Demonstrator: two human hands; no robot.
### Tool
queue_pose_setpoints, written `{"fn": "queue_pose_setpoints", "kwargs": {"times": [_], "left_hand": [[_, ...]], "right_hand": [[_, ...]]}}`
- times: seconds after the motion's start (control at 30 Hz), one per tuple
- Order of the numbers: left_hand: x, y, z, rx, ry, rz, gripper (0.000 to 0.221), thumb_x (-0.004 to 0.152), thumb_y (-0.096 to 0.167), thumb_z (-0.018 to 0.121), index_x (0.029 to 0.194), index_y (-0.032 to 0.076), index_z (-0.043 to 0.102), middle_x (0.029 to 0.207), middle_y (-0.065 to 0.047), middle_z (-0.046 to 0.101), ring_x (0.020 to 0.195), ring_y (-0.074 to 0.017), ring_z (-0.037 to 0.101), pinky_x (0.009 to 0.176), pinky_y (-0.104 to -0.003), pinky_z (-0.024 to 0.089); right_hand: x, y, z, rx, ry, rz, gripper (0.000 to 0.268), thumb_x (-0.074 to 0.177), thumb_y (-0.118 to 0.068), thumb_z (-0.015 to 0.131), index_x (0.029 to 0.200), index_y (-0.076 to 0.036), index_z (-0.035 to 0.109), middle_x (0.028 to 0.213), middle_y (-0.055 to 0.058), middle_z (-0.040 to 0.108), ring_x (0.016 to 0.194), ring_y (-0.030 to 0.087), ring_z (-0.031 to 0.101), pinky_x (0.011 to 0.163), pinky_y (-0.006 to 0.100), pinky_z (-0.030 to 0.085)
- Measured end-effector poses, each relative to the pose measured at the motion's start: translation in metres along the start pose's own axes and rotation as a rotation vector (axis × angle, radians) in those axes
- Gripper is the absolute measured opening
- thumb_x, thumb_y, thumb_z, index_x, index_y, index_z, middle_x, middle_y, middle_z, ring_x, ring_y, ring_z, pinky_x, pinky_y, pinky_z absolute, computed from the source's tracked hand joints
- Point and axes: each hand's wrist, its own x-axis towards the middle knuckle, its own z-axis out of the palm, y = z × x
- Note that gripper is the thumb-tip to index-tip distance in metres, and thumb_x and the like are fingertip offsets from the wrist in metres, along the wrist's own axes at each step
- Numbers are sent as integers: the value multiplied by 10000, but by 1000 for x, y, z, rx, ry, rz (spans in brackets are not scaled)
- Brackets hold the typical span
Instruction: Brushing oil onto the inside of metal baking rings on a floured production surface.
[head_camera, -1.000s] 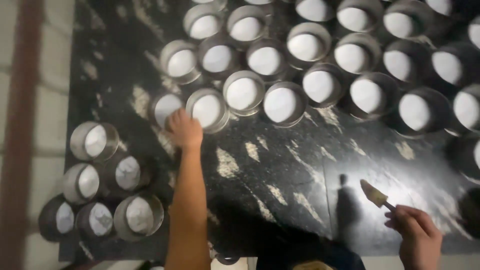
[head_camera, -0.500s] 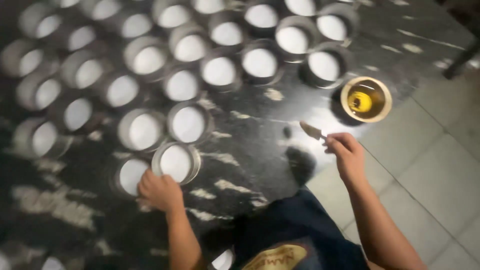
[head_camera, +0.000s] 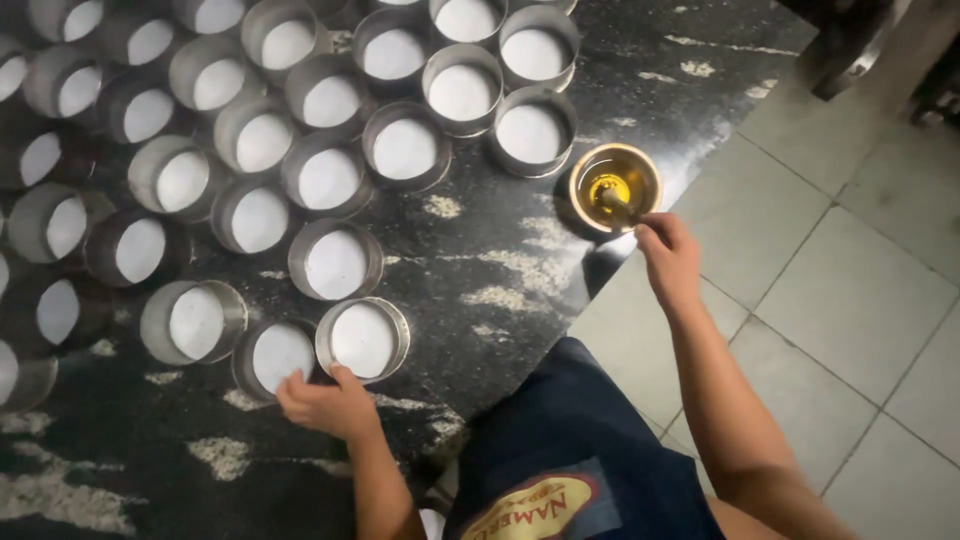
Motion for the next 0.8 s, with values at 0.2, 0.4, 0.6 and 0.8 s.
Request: {"fn": "queue_pose_setpoints", "kwargs": {"times": [0.2,0.4,0.6,0.8], "left_hand": [[-31,5,-19,157,-8,-249,478,939,369,726,1163,-15,552,1254,-244,528,1193,-435,501,983,-582,417],[-36,-36,-17,-91,-568,-305,388,991,359,556,979,4,711,925,-174,735,868,-343,688,799,-452,520],[-6,54,-46,-172,-600,-404,362,939,324,634,924,-23,734,811,-210,707,766,-356,666,749,-448,511],[29,158,-49,-314,-574,-362,492,850,313,739,1249,53,618,1158,-153,703,1026,-299,687,890,-424,530]], "right_hand": [[8,3,3,-16,-71,68,232,952,-158,686,1125,-5,707,933,70,720,846,129,648,769,282,519],[6,-7,-4,-69,-112,13,232,956,-159,687,1123,-1,712,945,74,727,870,135,664,800,285,528],[5,-13,-4,-77,-105,22,237,962,-164,688,1139,-9,709,944,72,732,861,129,661,792,283,524],[-1,-14,-8,-4,-83,-30,230,974,-155,689,1150,-6,697,958,79,720,869,126,660,794,276,523]]}}
